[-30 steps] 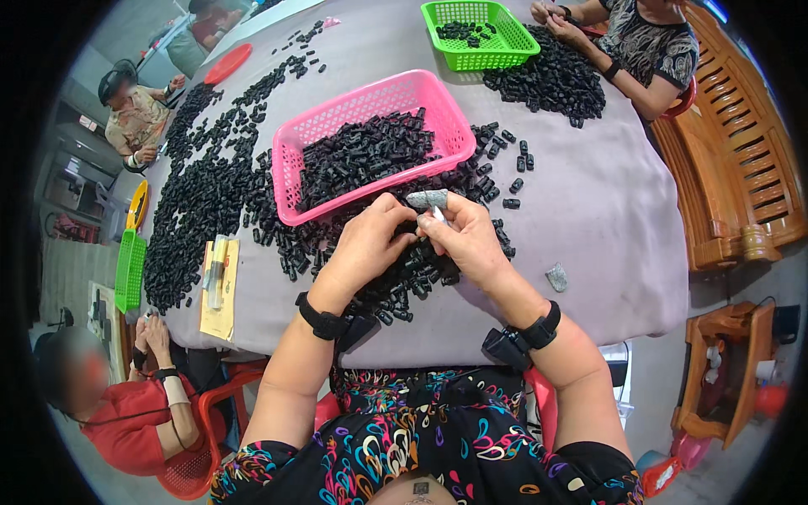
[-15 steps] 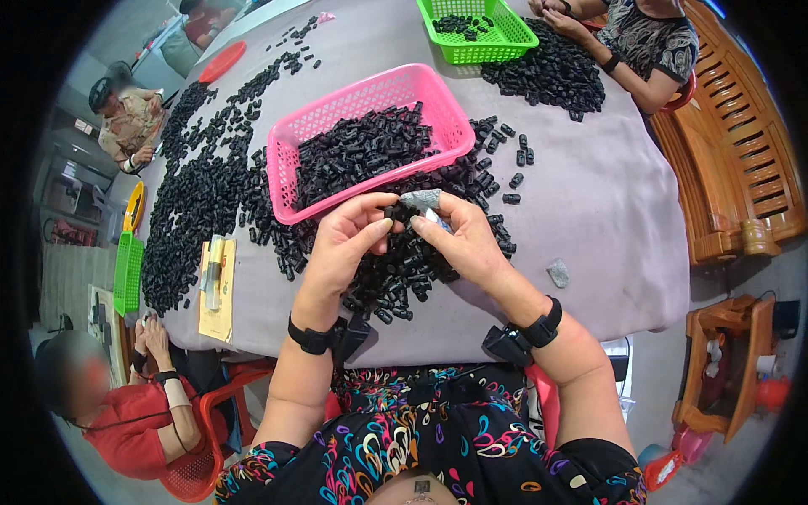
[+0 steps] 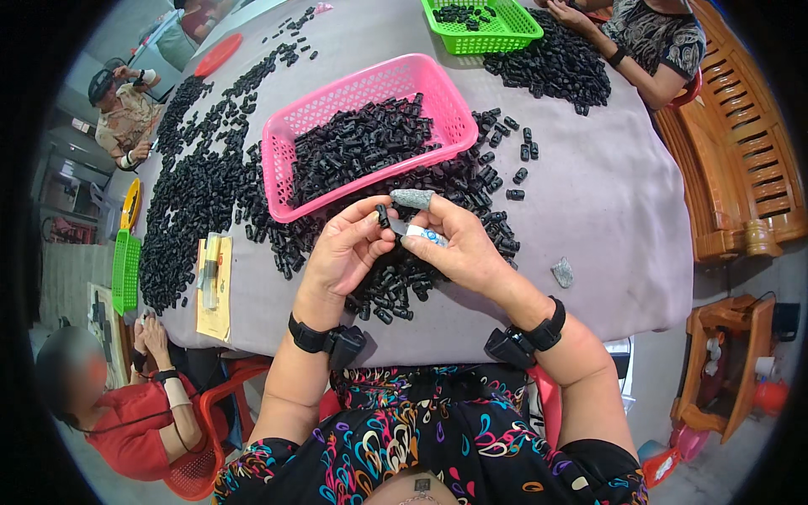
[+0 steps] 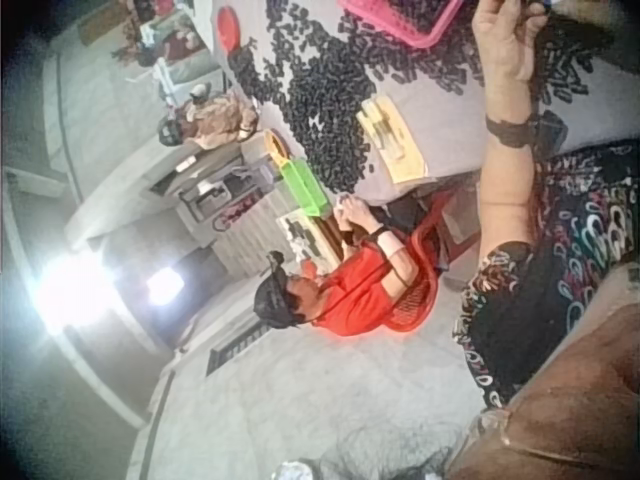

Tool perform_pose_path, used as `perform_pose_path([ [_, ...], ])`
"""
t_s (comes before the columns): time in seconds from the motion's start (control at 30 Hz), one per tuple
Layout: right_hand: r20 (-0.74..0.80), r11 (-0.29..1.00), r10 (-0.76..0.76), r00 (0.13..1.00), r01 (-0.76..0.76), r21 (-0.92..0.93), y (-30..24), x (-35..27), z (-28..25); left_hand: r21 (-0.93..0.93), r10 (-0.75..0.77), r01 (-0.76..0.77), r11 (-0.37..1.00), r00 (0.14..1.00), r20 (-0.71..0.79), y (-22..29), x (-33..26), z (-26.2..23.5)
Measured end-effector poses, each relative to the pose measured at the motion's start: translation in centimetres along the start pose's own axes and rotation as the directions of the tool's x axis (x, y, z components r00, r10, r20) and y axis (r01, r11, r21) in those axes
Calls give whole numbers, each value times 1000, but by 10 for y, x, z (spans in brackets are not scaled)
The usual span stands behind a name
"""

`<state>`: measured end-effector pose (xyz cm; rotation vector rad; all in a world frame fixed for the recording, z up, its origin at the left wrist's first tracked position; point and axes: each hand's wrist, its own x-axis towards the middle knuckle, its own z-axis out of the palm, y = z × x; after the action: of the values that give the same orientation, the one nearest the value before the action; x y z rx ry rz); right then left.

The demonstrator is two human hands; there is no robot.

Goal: Sorting and inspecting small black shoe components at a production table.

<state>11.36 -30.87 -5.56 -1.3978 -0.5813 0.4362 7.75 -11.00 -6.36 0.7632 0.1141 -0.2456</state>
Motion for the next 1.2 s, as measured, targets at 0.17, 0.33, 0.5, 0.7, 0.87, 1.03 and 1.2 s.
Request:
perform_pose_path([
  [0.17, 44, 1000, 14, 999, -14, 6, -2, -1, 3, -41, 0, 2, 999, 999, 37, -3, 0, -9],
  [0.33, 82, 999, 4, 997, -7, 32, -2, -1, 2, -22, -28, 29, 999, 998, 61, -8, 3, -7],
  [0.5, 100, 998, 11, 995, -16, 54, -2, -2, 4, -19, -48, 50, 999, 997, 68, -8, 1, -8],
  [0.7, 104, 990, 92, 990, -102, 96, -9, -3, 1, -47, -68, 76, 996, 986, 153, -7, 1, -10],
  [0.87, 97, 996, 60, 993, -66, 61, -9, -2, 3, -34, -66, 72, 997, 985, 158, -5, 1, -11],
  [1.03, 19, 998, 18, 1000, -19, 66, 5, 0, -2, 16, -63, 62, 998, 995, 79, -6, 1, -4],
  [1.2, -1, 997, 11, 1000, -11, 75, 7, 0, 0, 80, -20, 19, 997, 1000, 15, -8, 1, -8],
])
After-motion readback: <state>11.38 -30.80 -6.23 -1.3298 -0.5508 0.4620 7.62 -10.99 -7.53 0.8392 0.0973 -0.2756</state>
